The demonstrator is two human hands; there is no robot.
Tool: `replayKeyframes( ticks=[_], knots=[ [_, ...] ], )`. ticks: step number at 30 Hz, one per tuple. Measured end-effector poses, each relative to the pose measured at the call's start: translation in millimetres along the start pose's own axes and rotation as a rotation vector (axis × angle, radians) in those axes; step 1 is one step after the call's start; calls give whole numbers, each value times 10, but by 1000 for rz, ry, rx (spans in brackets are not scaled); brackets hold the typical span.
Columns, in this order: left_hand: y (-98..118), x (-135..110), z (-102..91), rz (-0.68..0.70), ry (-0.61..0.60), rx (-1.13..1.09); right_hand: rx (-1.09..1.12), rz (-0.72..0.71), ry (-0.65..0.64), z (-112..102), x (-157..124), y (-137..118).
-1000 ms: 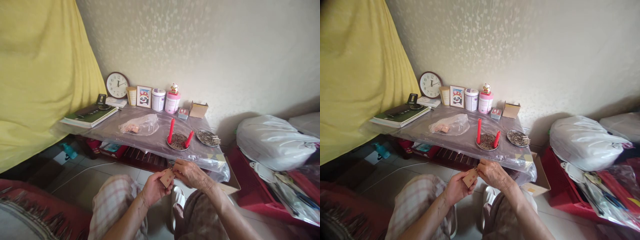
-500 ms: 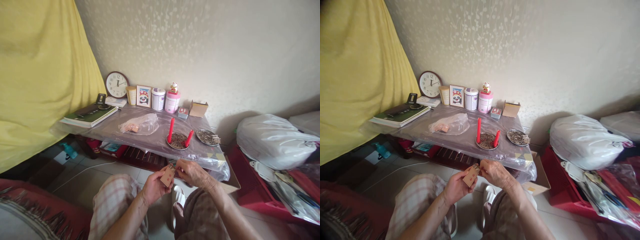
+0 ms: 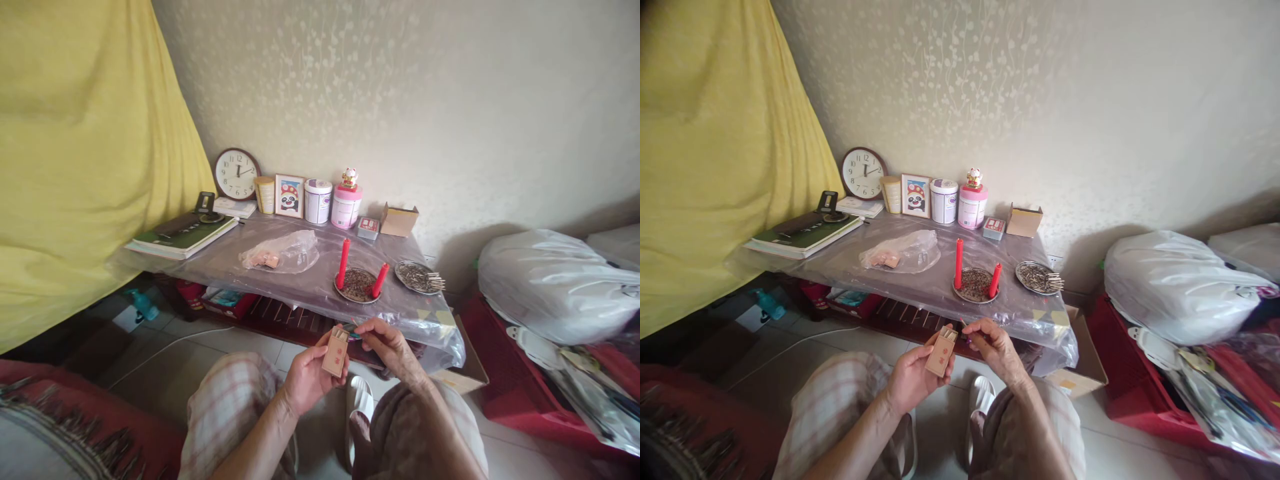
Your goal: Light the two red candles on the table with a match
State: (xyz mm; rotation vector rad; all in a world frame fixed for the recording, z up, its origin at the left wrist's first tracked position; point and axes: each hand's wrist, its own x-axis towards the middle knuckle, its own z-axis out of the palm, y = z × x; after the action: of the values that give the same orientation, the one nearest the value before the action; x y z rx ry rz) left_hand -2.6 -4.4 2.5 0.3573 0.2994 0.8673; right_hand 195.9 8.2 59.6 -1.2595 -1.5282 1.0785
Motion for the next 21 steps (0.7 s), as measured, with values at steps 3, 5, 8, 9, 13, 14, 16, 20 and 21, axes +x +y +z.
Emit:
replayKeyframes(
  ticks=[3,5,8,9,13,14,16,20,21],
  knots=[
    [-7,-7,1,19,-29,17,168,105,-11,113,-21,87],
    [-11,-8,2,27,-40,24,232,130,-18,145,-32,116],
    [-16,-5,6,29,-46,24,240,145,18,136,-41,125],
    [-18,-3,7,30,-48,24,232,148,32,125,-42,125],
    [-23,3,14,32,-57,28,209,142,51,99,-37,135],
    [-23,5,15,33,-59,27,209,140,50,100,-35,141],
    [-22,7,16,32,-60,29,213,142,48,106,-32,152],
    [-14,-2,28,33,-59,38,210,146,44,117,-32,156],
    [-13,-6,33,33,-60,40,210,145,43,117,-32,152]
  ],
)
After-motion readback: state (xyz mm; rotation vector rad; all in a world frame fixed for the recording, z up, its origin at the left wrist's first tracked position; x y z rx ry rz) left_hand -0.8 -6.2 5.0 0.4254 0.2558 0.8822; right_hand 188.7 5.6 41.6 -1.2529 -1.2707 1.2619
